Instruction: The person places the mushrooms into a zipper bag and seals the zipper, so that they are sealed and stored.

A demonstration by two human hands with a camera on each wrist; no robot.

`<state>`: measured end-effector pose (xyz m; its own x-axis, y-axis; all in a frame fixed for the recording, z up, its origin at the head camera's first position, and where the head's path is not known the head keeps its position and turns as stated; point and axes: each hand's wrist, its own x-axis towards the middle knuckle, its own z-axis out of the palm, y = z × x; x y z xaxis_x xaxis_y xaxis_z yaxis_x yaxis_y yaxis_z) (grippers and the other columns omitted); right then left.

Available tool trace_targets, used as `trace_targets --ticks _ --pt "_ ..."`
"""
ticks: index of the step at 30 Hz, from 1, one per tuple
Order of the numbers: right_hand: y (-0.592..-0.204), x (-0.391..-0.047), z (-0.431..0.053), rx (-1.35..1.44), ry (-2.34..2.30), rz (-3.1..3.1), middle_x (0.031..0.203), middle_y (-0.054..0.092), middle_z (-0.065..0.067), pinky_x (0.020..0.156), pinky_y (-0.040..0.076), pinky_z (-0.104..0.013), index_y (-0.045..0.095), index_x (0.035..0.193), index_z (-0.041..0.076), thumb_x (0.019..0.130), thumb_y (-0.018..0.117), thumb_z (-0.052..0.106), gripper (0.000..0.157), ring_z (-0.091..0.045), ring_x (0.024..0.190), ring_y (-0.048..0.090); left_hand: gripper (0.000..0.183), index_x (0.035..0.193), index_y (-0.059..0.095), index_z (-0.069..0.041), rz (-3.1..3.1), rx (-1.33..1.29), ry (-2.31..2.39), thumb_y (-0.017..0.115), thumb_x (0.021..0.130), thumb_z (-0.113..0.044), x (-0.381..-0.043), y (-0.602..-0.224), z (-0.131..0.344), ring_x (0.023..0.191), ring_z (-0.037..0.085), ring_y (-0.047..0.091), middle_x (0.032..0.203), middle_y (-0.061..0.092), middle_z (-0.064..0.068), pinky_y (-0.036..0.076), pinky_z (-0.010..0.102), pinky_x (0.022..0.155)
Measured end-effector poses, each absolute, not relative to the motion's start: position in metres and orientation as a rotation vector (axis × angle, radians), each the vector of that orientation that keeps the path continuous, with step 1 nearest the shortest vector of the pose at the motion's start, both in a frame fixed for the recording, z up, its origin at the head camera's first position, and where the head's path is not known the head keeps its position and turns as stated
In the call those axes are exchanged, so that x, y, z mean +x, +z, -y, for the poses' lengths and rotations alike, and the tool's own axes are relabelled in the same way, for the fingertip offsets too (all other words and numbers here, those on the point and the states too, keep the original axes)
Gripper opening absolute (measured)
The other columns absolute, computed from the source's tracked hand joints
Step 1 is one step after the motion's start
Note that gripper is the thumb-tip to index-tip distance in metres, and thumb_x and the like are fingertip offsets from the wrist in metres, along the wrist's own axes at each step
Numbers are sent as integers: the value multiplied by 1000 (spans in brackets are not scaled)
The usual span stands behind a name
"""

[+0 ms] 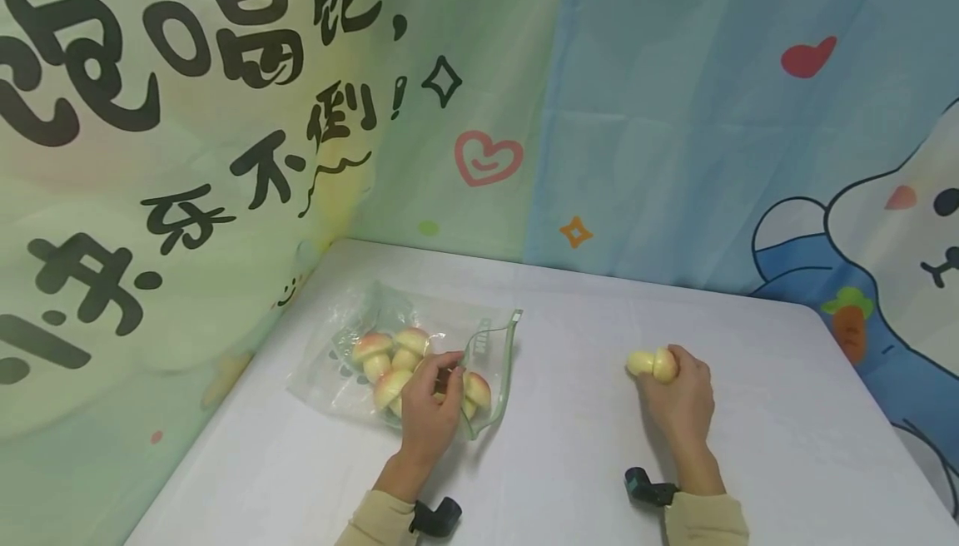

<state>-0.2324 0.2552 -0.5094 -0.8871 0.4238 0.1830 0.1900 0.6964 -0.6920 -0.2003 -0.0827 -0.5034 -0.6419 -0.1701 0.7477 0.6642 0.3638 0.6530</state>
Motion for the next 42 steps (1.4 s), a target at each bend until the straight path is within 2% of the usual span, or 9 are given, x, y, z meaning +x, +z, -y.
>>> trace_targets --ticks 8,18,22,31,42 --pt "-498 -229 -236 -452 1068 2498 125 51 -24 86 41 -50 50 137 1 83 73 15 60 -37 107 50 20 102 67 0 1859 -427 -1374 62 84 8 -200 -503 83 64 15 62 85 67 8 51 17 56" --pt "-498 -223 -191 -206 1100 2444 121 55 -19 76 45 -39 55 131 2 78 79 8 59 -30 101 53 23 101 67 0 1854 -424 -1358 64 81 11 -201 -504 84 64 17 62 84 67 9 51 17 55" --pt "-503 -220 -174 -156 1108 2464 122 56 -16 75 47 -36 56 130 4 76 81 8 60 -27 99 53 23 101 67 1 1853 -419 -1362 65 81 11 -200 -503 83 63 20 63 85 67 11 51 19 53" --pt "-505 -214 -130 -58 1186 2484 122 57 -13 76 49 -36 57 128 6 73 83 9 60 -24 98 54 20 102 67 0 1879 -417 -1365 62 84 7 -199 -503 85 65 14 62 85 67 7 51 16 56" --pt "-510 -206 -95 153 1241 2462 122 56 -11 73 52 -32 57 126 7 69 85 4 63 -20 94 54 21 103 67 -1 1858 -425 -1364 62 85 7 -200 -504 86 64 15 62 85 66 8 51 17 56"
